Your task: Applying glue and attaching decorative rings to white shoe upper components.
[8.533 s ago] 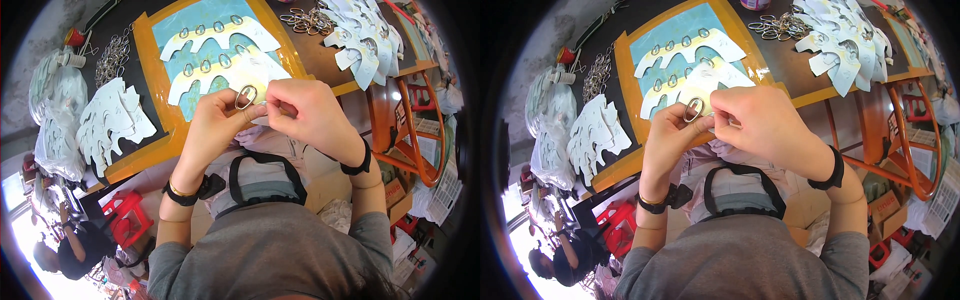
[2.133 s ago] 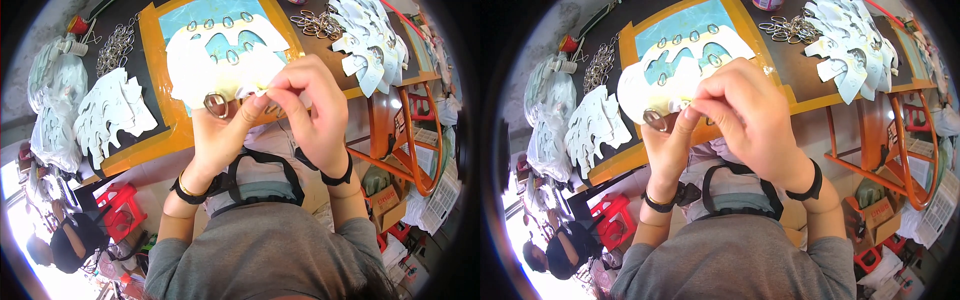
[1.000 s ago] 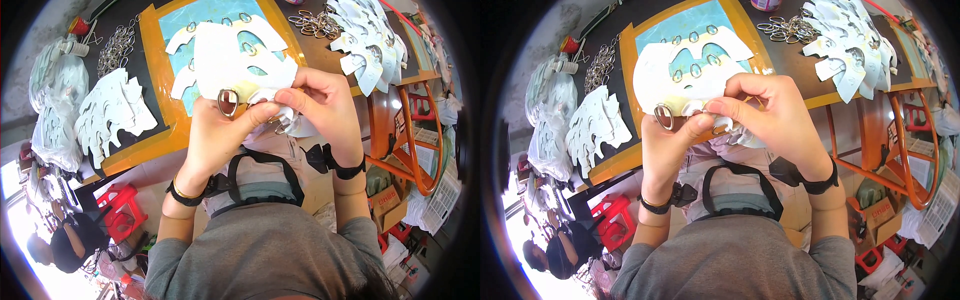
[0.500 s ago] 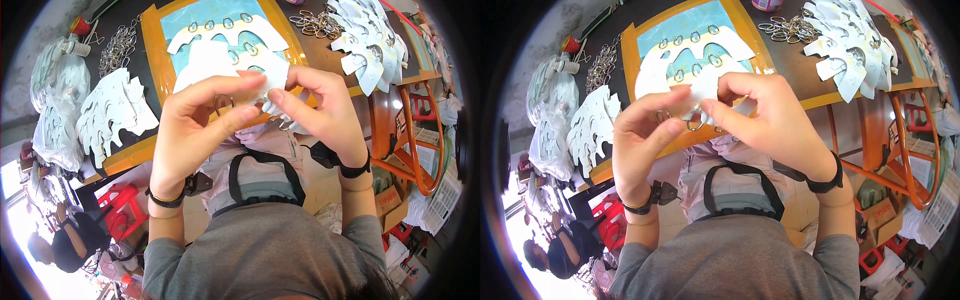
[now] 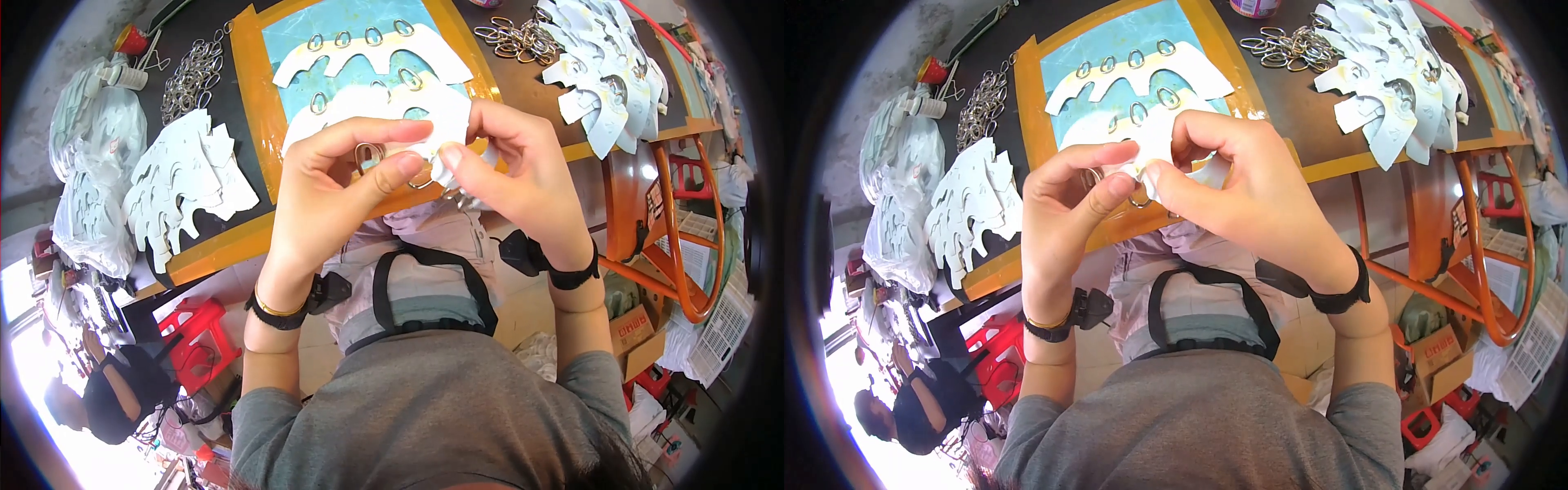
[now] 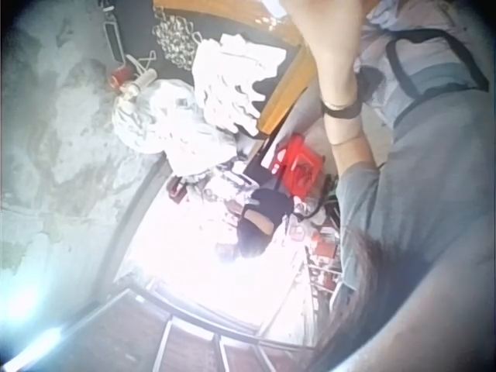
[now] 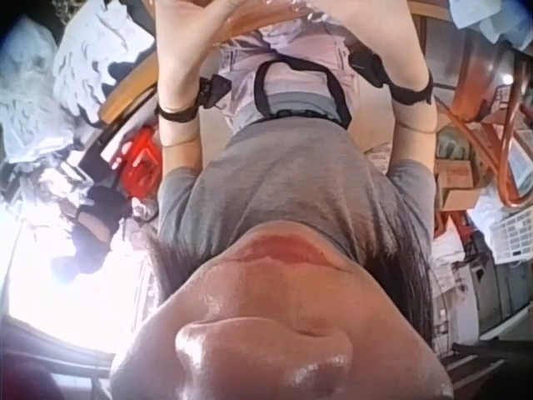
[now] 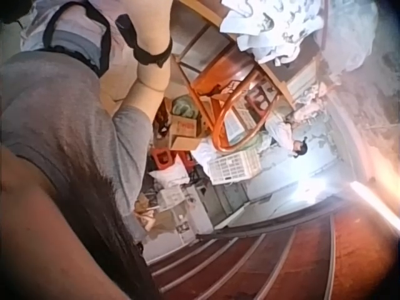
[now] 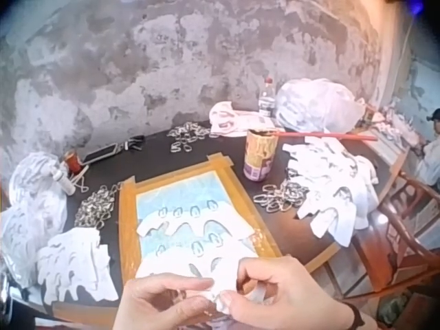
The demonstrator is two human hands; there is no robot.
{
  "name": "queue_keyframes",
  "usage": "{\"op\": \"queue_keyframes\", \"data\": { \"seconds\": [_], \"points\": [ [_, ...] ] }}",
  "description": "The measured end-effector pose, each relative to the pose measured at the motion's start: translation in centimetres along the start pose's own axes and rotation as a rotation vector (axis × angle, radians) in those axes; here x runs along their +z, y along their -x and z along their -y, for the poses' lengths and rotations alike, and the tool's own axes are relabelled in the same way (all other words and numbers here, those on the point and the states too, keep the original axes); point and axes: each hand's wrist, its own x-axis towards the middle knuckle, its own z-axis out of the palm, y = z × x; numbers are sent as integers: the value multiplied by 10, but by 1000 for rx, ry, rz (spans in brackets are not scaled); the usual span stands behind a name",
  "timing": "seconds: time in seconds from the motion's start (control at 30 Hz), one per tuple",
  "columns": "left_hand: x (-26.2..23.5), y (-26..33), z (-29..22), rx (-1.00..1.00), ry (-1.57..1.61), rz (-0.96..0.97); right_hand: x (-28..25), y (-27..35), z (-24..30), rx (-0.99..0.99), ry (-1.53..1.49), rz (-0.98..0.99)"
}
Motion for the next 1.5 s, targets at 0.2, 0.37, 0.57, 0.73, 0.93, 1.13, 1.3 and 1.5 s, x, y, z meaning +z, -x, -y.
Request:
{"op": "queue_keyframes", "data": {
  "seconds": [0.2, 0.37, 0.57, 0.73, 0.93, 1.13, 1.3, 1.5],
  "points": [
    [1, 3, -20, -50, -77, 14, 6, 0, 8, -48, -8, 20],
    [3, 1, -22, -90, -195, 12, 5, 1, 6, -55, 67, 35],
    [9, 7, -17, -60, -177, -75, 7, 2, 10, -30, 100, 57],
    [13, 11, -15, -128, -65, -124, 10, 6, -1, -13, -27, 28],
    [18, 13, -10, -48, -87, -179, 12, 8, 2, 49, -212, 18],
    [20, 14, 1, 15, -101, -260, 17, 6, 2, 82, -300, 8],
    [21, 13, 6, 132, -225, -301, 5, 7, 1, 148, -279, 38],
    [27, 15, -1, 78, -110, -260, 5, 4, -2, 19, -42, 88]
  ]
}}
